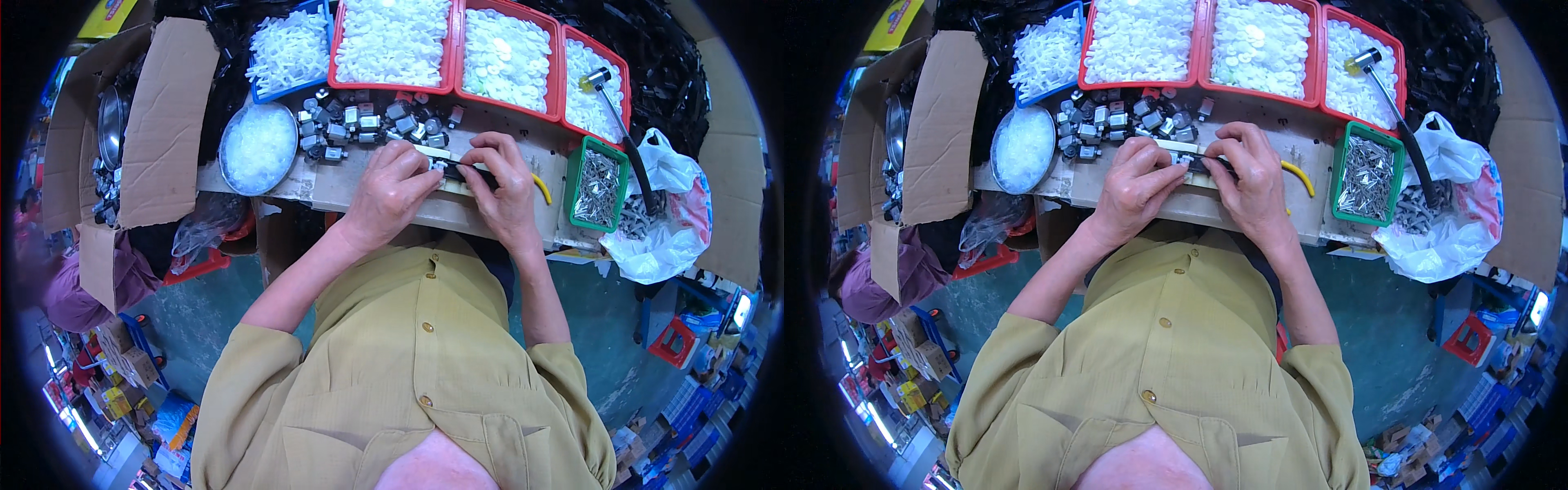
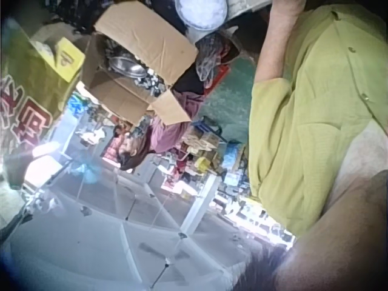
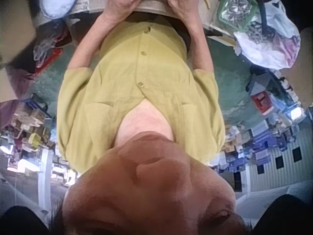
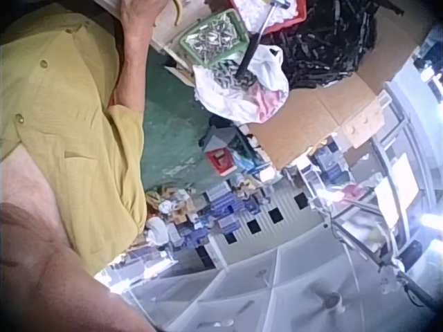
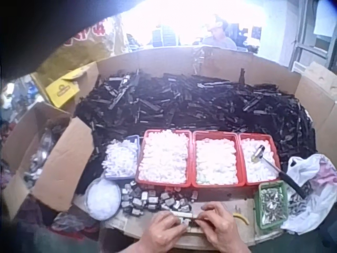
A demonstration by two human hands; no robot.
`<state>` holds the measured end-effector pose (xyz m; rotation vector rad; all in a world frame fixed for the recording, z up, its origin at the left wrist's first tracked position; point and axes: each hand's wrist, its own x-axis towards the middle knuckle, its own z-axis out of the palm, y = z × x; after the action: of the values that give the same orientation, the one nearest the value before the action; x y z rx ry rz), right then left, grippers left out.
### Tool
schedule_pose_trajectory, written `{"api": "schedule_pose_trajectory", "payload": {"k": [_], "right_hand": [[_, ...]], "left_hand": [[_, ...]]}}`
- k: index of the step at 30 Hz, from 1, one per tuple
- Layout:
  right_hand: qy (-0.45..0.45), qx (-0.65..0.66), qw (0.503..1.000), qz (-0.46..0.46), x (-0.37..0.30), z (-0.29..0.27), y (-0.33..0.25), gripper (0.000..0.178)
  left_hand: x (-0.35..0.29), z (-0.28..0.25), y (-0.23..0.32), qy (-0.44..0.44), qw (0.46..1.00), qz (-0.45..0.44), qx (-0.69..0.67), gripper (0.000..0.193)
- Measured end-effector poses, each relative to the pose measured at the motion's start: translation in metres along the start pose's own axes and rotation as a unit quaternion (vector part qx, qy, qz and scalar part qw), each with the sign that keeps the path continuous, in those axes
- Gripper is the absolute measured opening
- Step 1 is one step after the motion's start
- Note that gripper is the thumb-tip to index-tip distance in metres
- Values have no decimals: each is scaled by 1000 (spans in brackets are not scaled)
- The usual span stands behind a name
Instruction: The person assembles small metal lock bodies by inserting pins and white plastic components into a wooden jig. They use pliers to adjust parts and a hammer to tap components into place, repeating the process for multiple units.
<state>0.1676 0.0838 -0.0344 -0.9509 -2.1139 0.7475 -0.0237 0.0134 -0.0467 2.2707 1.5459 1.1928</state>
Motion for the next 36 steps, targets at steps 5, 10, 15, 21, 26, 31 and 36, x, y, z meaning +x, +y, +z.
{"api": "schedule_pose_trajectory", "payload": {"k": [5, 10, 15, 21, 26, 31, 36], "right_hand": [[18, 8, 1000, 5, -5, -11, 4, 16], [-7, -29, 999, -43, 1, 5, -2, 16], [-40, -110, 990, -79, 6, 8, -5, 15], [-64, -136, 980, -133, 13, 6, -3, 12], [-57, -146, 976, -149, 8, 8, -1, 13], [-45, -155, 976, -147, 3, 10, 1, 14], [-36, -92, 990, -96, 3, -4, 5, 17]], "left_hand": [[1, -5, 0, -1, 1000, -16, -17, 22], [2, -6, -1, -8, 1000, -20, -17, 21], [1, -6, -3, 2, 1000, -13, -26, 22], [0, -6, -5, 5, 999, -21, -45, 22], [0, -6, -7, 6, 999, -10, -50, 21], [4, -10, -5, -31, 999, 3, -35, 21], [6, -13, -6, -70, 997, 31, 2, 23]]}}
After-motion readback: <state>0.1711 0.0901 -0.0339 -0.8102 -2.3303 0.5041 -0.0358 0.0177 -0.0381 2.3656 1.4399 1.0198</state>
